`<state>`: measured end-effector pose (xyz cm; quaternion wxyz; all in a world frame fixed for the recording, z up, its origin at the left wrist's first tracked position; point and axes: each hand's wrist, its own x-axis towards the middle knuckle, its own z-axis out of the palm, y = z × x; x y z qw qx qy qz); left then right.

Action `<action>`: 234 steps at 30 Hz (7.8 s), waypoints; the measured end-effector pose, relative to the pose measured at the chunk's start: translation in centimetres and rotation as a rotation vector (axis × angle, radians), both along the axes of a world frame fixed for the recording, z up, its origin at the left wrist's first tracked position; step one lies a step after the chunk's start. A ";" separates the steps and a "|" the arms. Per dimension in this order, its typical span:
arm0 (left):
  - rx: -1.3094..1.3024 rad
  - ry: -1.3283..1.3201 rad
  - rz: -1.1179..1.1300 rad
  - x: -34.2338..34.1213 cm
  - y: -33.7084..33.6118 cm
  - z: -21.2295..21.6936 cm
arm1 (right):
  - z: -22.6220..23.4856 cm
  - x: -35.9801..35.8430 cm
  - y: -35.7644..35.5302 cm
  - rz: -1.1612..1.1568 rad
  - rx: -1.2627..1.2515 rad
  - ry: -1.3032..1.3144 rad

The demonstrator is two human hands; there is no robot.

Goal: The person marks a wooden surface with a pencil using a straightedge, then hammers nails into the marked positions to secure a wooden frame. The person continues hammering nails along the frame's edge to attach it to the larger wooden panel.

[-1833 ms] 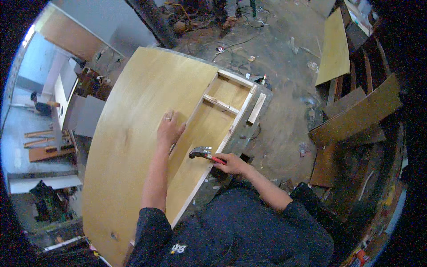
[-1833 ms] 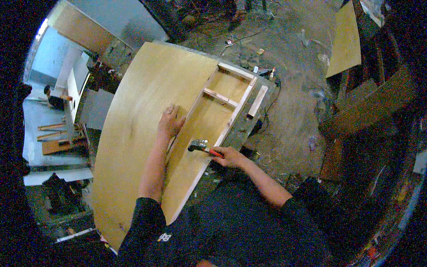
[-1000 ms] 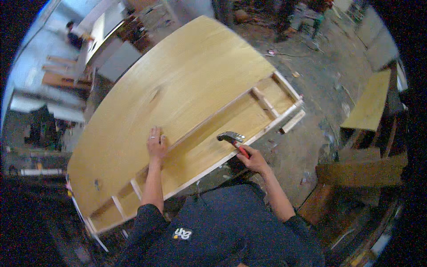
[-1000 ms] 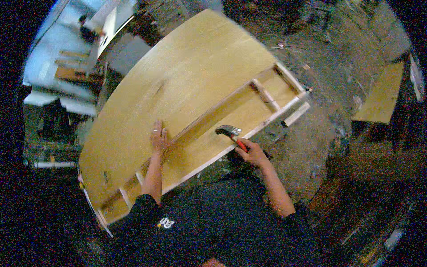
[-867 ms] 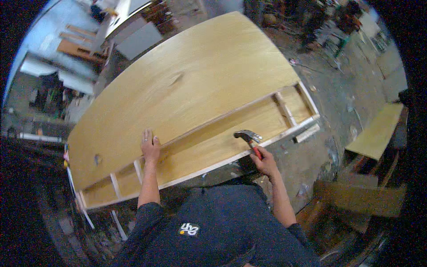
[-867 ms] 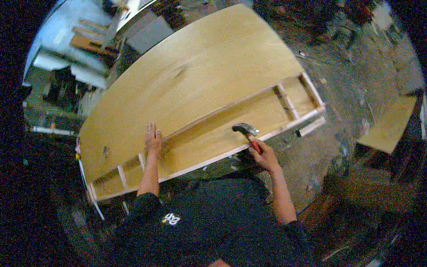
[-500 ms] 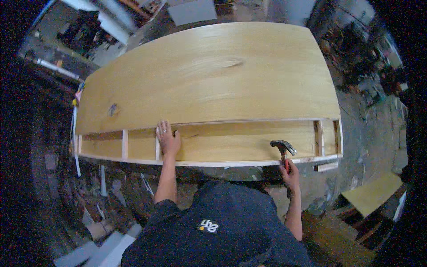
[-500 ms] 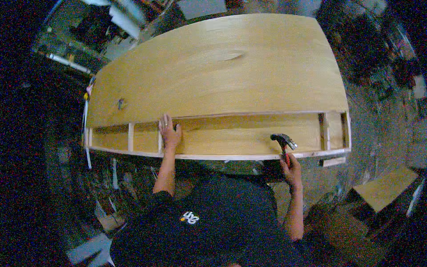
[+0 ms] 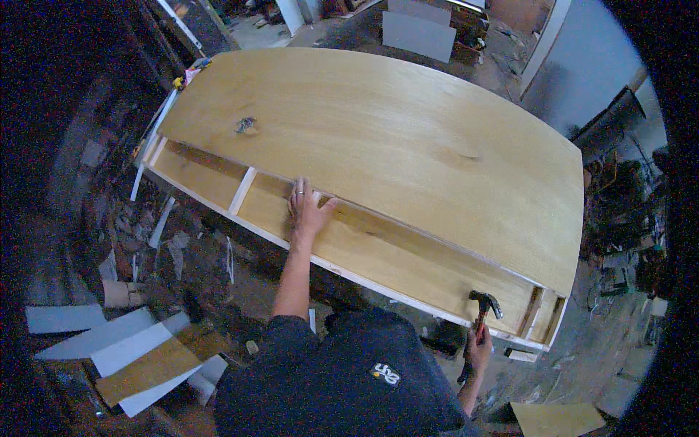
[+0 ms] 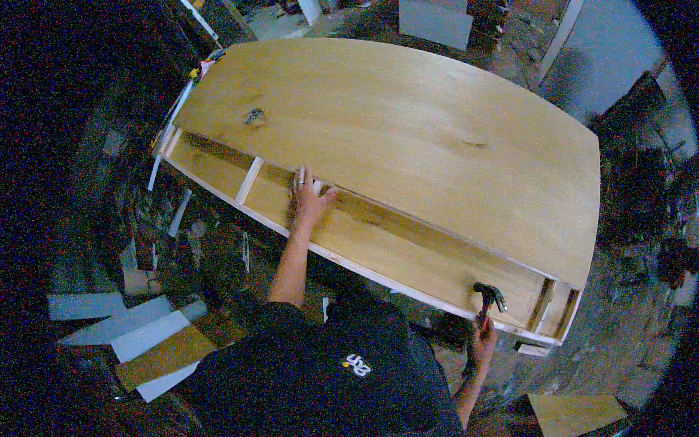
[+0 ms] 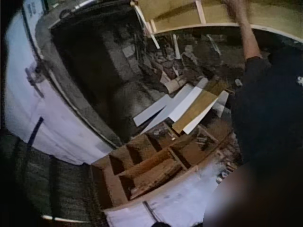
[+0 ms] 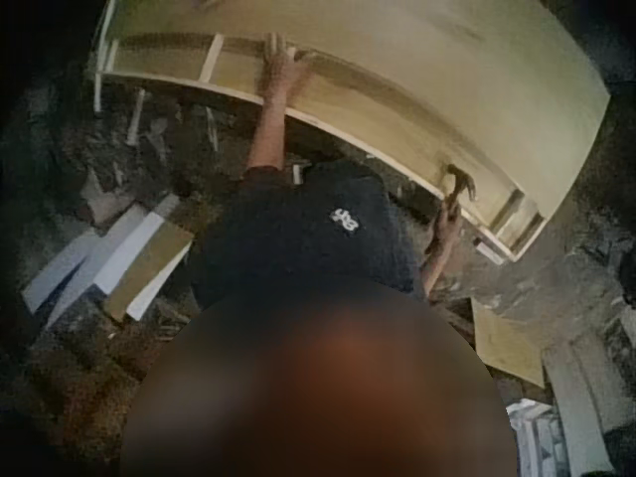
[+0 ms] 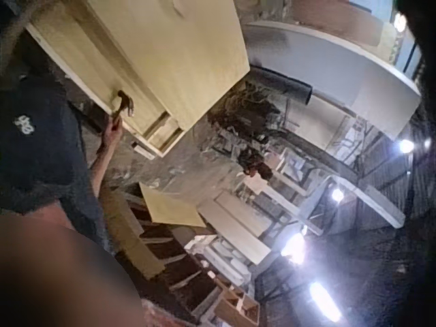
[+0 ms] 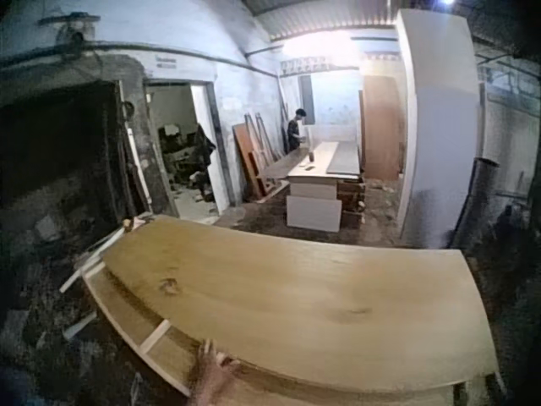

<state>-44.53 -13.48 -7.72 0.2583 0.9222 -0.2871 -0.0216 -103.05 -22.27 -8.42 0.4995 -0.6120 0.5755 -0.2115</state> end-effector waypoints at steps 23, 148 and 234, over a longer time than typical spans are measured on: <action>0.016 0.044 0.090 2.1 1.7 -0.2 | 0.7 0.7 -0.1 -0.110 0.147 -0.062; 0.111 -0.219 -0.468 0.6 -2.5 -0.4 | -3.6 -1.6 -0.5 -0.066 0.016 -0.075; 0.572 -0.392 -0.426 45.5 6.3 2.9 | -0.3 31.5 8.3 -0.460 -0.337 0.074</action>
